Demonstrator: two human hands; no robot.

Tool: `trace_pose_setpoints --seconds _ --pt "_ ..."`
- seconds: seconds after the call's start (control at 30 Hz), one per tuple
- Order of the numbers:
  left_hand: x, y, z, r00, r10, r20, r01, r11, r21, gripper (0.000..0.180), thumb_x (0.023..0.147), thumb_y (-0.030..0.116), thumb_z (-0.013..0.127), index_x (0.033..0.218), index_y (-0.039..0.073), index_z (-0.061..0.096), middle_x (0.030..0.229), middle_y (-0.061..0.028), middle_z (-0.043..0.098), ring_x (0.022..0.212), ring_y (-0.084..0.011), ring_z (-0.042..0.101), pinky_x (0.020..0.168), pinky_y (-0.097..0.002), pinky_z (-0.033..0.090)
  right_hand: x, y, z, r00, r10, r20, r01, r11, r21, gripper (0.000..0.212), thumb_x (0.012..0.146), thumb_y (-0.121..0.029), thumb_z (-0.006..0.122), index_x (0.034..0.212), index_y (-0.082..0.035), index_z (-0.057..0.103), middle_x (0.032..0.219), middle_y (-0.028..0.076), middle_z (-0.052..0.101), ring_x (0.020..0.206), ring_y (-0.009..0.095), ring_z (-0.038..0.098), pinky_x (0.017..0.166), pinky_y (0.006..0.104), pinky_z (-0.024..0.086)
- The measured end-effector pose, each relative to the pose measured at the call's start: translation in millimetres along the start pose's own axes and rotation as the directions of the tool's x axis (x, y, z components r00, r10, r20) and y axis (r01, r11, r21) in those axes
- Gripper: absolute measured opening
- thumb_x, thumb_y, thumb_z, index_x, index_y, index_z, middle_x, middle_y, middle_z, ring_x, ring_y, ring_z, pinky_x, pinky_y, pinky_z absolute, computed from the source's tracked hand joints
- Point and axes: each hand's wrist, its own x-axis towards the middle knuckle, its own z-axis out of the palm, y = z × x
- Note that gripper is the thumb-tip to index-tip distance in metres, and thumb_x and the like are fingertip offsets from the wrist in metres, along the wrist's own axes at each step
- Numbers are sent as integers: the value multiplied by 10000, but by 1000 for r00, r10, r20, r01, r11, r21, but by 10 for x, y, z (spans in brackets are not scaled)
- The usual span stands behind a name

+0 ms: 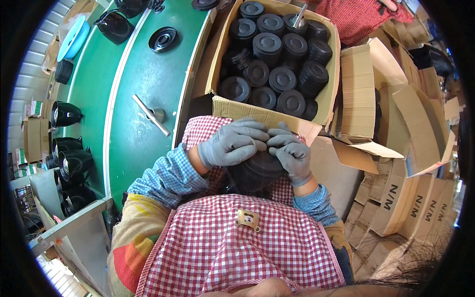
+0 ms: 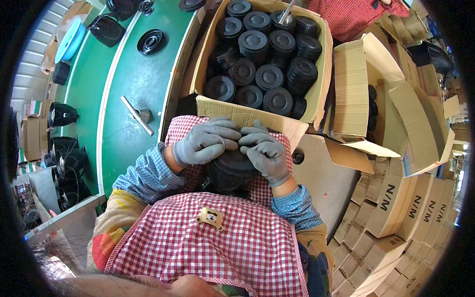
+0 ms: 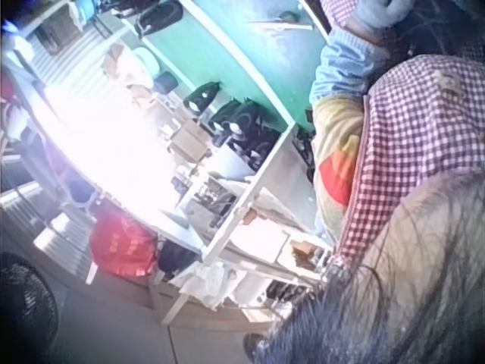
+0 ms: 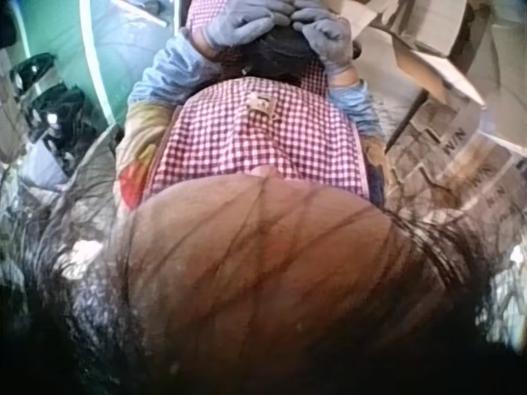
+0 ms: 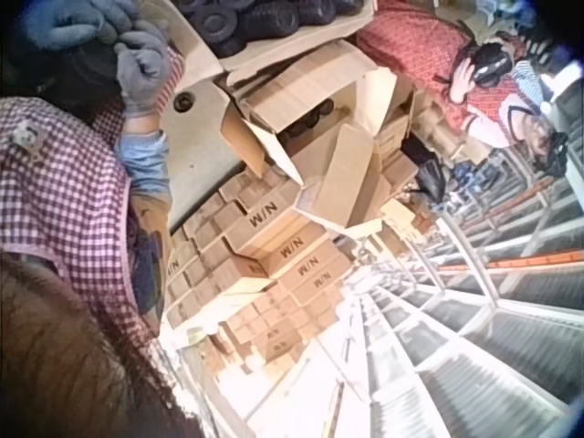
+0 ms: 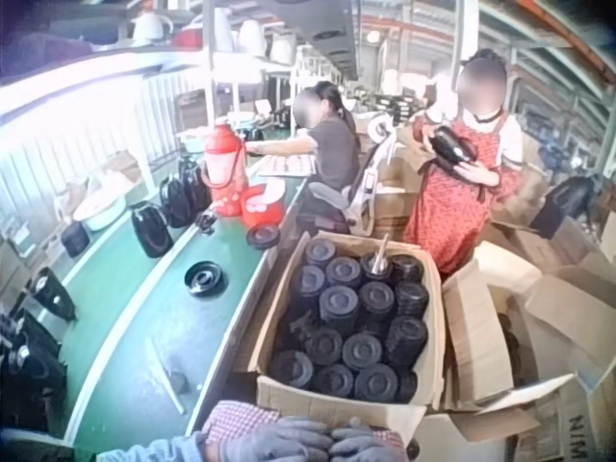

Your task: The person repeatedly picks black kettle bodies and lids from a cardboard box, presses the lids onto the bodies, and places the assembled units on a green worktable. The person handles items one at a time and continues the cycle throughout the clip.

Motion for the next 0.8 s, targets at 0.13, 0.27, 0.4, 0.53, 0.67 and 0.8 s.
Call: trace_pose_setpoints --seconds 0.13,0.27,0.4,0.53,0.67,0.8 --pt "-70 56 -100 984 -166 68 157 980 120 377 1037 226 446 1106 -25 719 1261 -210 648 1259 -402 558 1100 -494 395 -24 -104 53 997 71 0 -71 997 -44 66 846 -1 679 803 -28 720 1034 124 742 1182 295 641 1164 490 341" --pt "-176 -91 -28 920 -370 125 391 873 -292 476 1051 376 475 1240 -13 674 1392 -235 564 1317 -419 506 1130 -485 373 -125 -364 236 1000 -1 -12 -4 920 -391 169 963 -108 611 978 7 735 1118 149 717 1201 319 622 1124 472 387" --pt "51 285 -38 985 -163 -55 170 965 197 786 993 607 465 1519 28 396 1538 -239 412 1435 -476 347 1171 -552 277 -72 -185 11 975 221 -13 -222 972 -72 535 1097 -380 332 1346 13 597 1422 209 550 1336 352 505 1147 410 359" --pt "171 546 91 947 -298 117 227 882 414 1028 891 813 378 1526 5 369 1549 -252 393 1453 -497 306 1184 -616 170 -75 -200 61 990 87 113 -65 981 -181 624 1099 -442 231 1468 -9 487 1532 209 447 1440 344 394 1202 409 278" --pt "181 397 19 953 -292 80 245 899 364 992 903 775 435 1515 -5 384 1539 -257 404 1464 -490 294 1197 -583 169 -141 -82 -55 972 225 71 -224 974 -26 666 1096 -480 209 1453 -4 506 1479 221 504 1432 340 409 1206 440 268" --pt "154 400 -98 943 -333 0 329 932 -151 667 1047 512 397 1384 -45 540 1479 -243 492 1417 -395 421 1177 -504 288 -18 -312 -132 999 47 -13 -48 989 -140 683 1067 -536 295 1427 -12 545 1444 223 534 1382 351 466 1185 457 290"
